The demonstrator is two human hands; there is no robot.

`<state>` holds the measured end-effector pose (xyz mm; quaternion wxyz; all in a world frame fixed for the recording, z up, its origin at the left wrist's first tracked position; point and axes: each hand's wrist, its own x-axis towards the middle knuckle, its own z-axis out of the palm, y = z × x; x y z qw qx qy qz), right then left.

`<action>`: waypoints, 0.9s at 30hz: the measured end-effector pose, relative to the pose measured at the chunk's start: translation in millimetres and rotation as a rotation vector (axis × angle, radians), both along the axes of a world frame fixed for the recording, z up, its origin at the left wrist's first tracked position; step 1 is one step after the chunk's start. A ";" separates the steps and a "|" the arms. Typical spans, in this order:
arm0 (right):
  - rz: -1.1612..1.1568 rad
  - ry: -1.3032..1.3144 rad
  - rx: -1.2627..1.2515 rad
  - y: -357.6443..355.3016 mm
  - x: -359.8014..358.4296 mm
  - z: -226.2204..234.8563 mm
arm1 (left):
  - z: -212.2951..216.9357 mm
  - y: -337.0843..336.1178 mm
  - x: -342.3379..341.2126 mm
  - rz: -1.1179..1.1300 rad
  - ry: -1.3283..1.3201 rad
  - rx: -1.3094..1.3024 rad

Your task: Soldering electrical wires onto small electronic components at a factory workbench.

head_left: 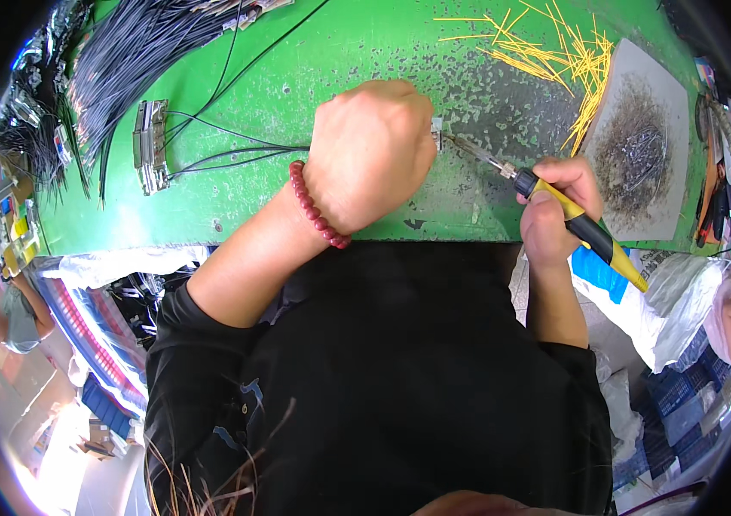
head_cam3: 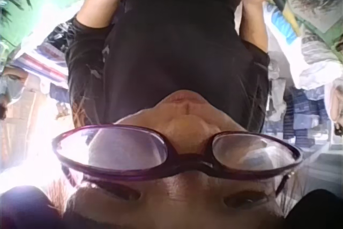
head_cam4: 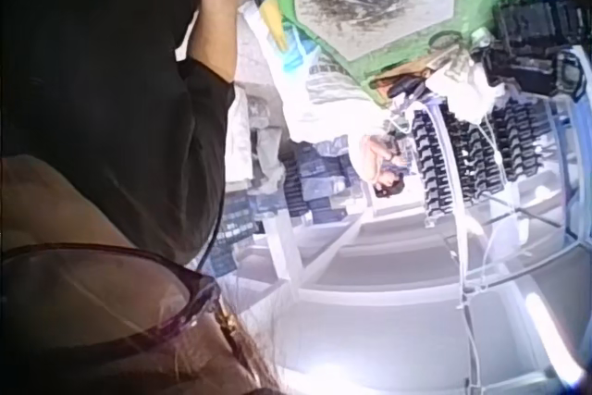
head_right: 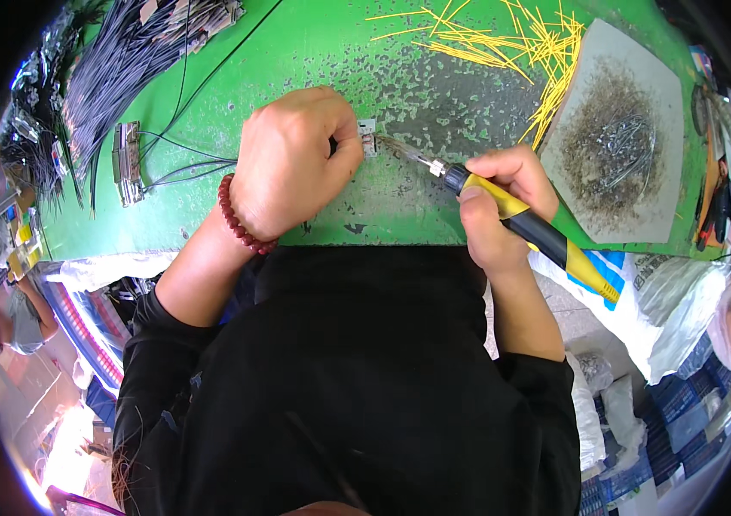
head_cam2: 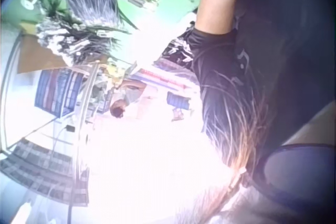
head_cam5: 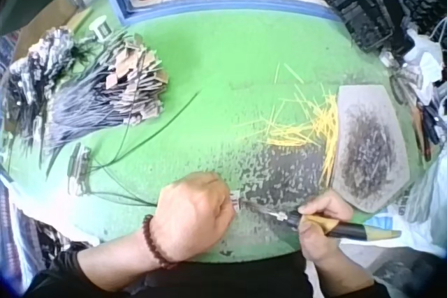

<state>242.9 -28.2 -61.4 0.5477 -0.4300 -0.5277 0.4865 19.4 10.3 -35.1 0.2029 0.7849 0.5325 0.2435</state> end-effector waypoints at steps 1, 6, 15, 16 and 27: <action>-0.018 -0.001 -0.015 -0.7 0.5 0.0 | 0.1 0.7 -0.1 -0.003 0.002 -0.005; -0.007 -0.001 -0.017 -0.9 0.7 -1.6 | -0.6 0.1 -1.0 -0.024 -0.013 0.008; -0.009 -0.020 -0.021 0.7 -0.7 0.1 | 3.0 3.2 -1.3 -0.041 0.004 -0.022; -0.006 -0.024 -0.030 0.7 -0.9 0.6 | 3.2 3.8 -1.6 -0.045 0.009 -0.036; 0.025 -0.042 -0.068 0.6 -2.6 2.7 | 5.5 6.1 -2.6 -0.052 0.020 -0.081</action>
